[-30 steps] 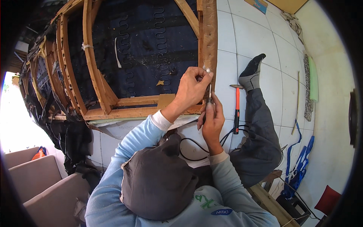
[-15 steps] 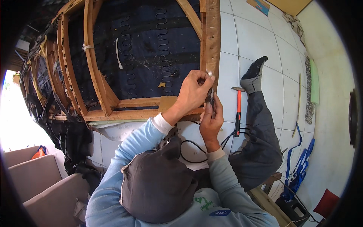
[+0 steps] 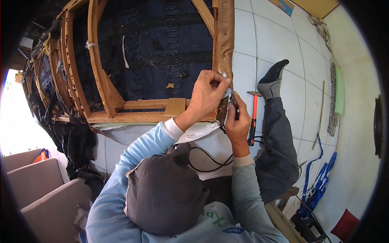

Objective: The person is repairing the wooden frame of an overturned sofa. They use a hammer to remove staples and a screwdriver to pry up fabric and padding from the frame. The person works methodically along the edge of the sofa frame, removing old materials.

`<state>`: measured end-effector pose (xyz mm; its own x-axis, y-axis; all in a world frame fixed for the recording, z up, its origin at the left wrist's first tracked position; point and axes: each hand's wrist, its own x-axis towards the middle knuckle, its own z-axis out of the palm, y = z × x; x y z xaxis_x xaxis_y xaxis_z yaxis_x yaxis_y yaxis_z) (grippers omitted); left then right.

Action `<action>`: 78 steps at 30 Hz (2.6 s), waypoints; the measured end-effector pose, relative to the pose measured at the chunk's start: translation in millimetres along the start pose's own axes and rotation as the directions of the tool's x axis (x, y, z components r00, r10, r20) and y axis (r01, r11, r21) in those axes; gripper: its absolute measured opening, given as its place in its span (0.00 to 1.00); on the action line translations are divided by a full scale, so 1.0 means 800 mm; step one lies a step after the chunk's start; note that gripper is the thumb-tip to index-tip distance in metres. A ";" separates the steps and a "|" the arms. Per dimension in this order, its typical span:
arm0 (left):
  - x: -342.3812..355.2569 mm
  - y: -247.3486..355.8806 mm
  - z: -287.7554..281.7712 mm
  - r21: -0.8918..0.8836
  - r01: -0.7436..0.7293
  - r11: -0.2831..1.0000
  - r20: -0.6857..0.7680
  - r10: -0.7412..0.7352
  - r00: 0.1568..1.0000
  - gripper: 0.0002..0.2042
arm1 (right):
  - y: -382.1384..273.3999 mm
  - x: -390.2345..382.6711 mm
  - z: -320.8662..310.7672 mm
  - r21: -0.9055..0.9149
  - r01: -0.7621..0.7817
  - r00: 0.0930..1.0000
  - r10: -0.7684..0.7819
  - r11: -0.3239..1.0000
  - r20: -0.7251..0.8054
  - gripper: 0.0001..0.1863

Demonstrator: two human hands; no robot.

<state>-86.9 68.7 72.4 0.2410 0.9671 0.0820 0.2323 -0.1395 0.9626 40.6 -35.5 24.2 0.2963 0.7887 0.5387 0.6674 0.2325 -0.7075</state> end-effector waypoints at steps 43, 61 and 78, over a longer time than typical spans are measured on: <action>-0.027 -0.022 -0.002 -0.095 -0.127 0.987 0.001 0.127 0.992 0.15 | -0.008 0.017 -0.054 0.604 -0.518 0.855 0.356 0.605 0.377 0.22; -0.071 -0.039 0.024 0.284 -0.396 0.873 0.168 0.361 0.917 0.52 | 0.046 0.074 -0.074 0.128 0.006 0.969 -0.037 0.992 0.244 0.19; -0.080 -0.047 0.037 0.479 -0.386 0.788 0.314 0.257 0.914 0.71 | 0.005 0.114 -0.095 0.335 -0.684 0.673 0.384 0.648 0.632 0.20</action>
<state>-82.9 5.6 23.4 0.5759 0.7811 0.2412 0.5418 -0.5856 0.6030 122.2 -5.8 105.6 0.0243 0.9798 -0.1985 0.0009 -0.1985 -0.9801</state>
